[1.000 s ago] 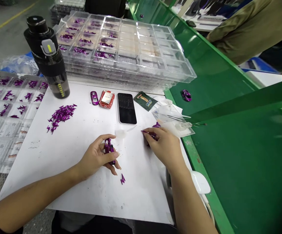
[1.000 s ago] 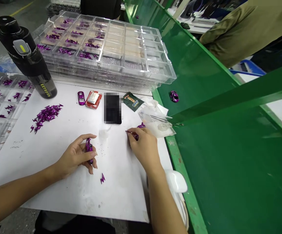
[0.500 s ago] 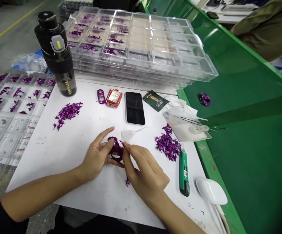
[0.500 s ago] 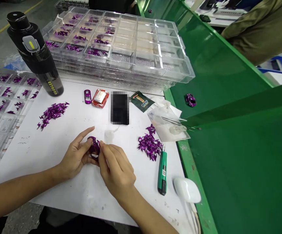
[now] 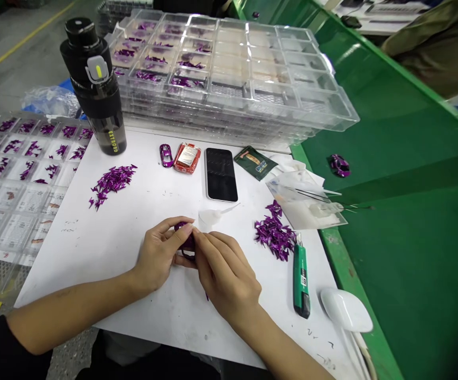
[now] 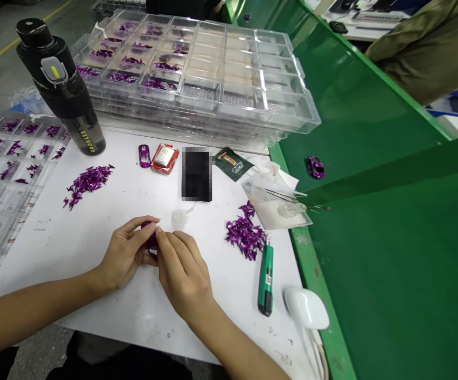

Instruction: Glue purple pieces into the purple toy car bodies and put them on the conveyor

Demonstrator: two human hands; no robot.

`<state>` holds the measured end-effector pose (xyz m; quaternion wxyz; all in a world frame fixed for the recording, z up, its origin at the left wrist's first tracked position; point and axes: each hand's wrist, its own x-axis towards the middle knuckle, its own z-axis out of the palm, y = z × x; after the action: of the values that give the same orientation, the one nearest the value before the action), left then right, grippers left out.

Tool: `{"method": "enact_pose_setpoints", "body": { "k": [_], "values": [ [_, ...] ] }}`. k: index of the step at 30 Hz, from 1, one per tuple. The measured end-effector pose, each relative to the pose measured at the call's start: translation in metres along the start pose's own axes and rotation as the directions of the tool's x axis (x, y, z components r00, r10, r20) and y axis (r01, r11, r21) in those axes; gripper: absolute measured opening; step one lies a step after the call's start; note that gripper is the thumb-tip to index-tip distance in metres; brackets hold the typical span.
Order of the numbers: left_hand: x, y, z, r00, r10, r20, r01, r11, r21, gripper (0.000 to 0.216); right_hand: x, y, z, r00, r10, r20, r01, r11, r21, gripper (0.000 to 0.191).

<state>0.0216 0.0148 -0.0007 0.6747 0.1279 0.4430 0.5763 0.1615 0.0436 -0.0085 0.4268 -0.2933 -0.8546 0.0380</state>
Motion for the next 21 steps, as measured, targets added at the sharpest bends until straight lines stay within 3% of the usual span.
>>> {"method": "enact_pose_setpoints", "body": {
  "k": [5,11,16,21],
  "values": [
    [0.001,0.001,0.002,0.997,-0.03,-0.071,0.024,0.996,-0.083,0.028,0.003,-0.009,0.001,0.989,0.144,0.015,-0.144,0.989,0.035,0.044],
    [0.006,0.0,0.0,0.995,0.024,-0.096,-0.035,0.993,-0.109,0.023,0.003,-0.016,0.008,1.0,0.021,-0.011,-0.023,0.989,-0.146,0.05],
    [0.005,-0.001,0.002,0.994,0.034,-0.103,-0.042,0.997,-0.07,0.023,0.007,-0.016,0.012,0.993,0.109,0.041,-0.091,0.944,-0.316,0.028],
    [0.004,-0.003,0.002,0.997,0.046,-0.056,-0.046,0.999,0.01,0.027,0.009,-0.012,0.014,0.992,0.058,0.115,-0.005,0.91,-0.415,0.012]
  ]
}}
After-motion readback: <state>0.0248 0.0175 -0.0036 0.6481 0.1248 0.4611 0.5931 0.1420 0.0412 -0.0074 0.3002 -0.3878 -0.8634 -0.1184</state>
